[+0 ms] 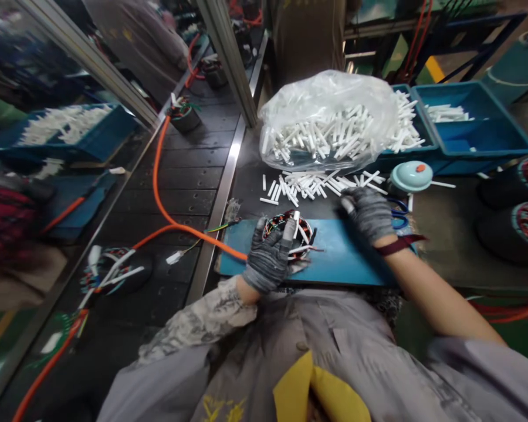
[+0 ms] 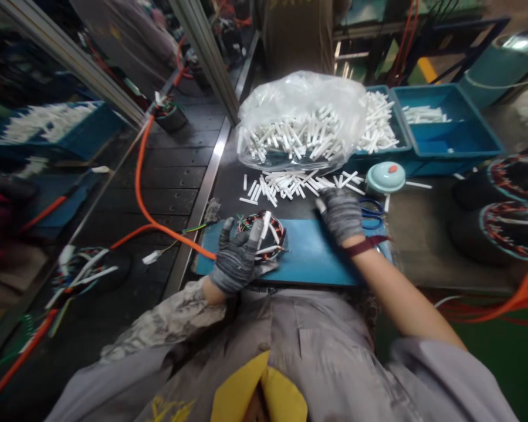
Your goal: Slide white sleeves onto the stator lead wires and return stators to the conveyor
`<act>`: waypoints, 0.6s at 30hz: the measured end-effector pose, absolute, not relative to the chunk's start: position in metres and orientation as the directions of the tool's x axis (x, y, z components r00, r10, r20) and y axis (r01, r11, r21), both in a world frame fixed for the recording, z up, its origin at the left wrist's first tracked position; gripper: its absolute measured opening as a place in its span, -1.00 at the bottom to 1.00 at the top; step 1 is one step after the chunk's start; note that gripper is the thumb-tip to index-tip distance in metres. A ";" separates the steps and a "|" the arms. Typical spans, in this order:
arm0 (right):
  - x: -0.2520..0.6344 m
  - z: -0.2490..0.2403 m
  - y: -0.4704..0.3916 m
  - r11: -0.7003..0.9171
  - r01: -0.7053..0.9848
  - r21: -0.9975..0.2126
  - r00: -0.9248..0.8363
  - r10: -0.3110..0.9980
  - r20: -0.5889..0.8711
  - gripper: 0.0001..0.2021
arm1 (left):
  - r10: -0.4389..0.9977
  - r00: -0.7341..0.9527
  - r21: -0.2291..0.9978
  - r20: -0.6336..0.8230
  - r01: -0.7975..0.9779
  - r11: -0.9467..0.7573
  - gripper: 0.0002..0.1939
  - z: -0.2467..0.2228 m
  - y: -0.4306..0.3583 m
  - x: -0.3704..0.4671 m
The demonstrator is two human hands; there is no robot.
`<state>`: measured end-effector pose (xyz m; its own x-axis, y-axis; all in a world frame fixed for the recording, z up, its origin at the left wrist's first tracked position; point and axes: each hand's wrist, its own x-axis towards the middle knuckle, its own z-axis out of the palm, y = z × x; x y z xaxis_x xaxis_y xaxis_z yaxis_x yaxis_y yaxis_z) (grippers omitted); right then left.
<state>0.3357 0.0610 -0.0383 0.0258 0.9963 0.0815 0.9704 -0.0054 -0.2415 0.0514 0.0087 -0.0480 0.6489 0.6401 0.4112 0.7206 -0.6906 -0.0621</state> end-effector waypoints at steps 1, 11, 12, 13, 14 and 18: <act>0.342 -0.039 0.076 -0.050 0.977 -0.205 0.067 0.995 0.075 -0.58 | 0.683 0.605 -0.032 0.410 0.758 -0.652 -0.12 -0.047 0.004 0.062; 0.351 -0.041 0.112 -0.067 0.997 -0.041 0.067 0.998 0.001 -0.63 | 0.624 0.723 0.278 0.298 0.559 -0.781 -0.50 -0.014 0.012 0.004; 0.351 -0.041 0.109 -0.040 0.998 -0.058 0.041 0.999 0.008 -0.64 | 0.624 0.734 0.317 0.268 0.545 -0.776 -0.57 -0.014 0.014 -0.003; 0.352 -0.040 0.106 -0.014 0.997 -0.078 0.016 1.000 0.017 -0.66 | 0.622 0.747 0.349 0.237 0.532 -0.772 -0.61 -0.015 0.015 -0.007; 0.352 -0.039 0.103 0.006 0.995 -0.097 -0.004 1.000 0.026 -0.66 | 0.618 0.759 0.367 0.206 0.525 -0.768 -0.62 -0.016 0.016 -0.008; 0.350 -0.034 0.083 0.013 0.975 -0.222 0.019 0.990 0.139 -0.66 | 0.644 0.757 0.261 0.110 0.603 -0.753 -0.60 -0.016 0.013 0.008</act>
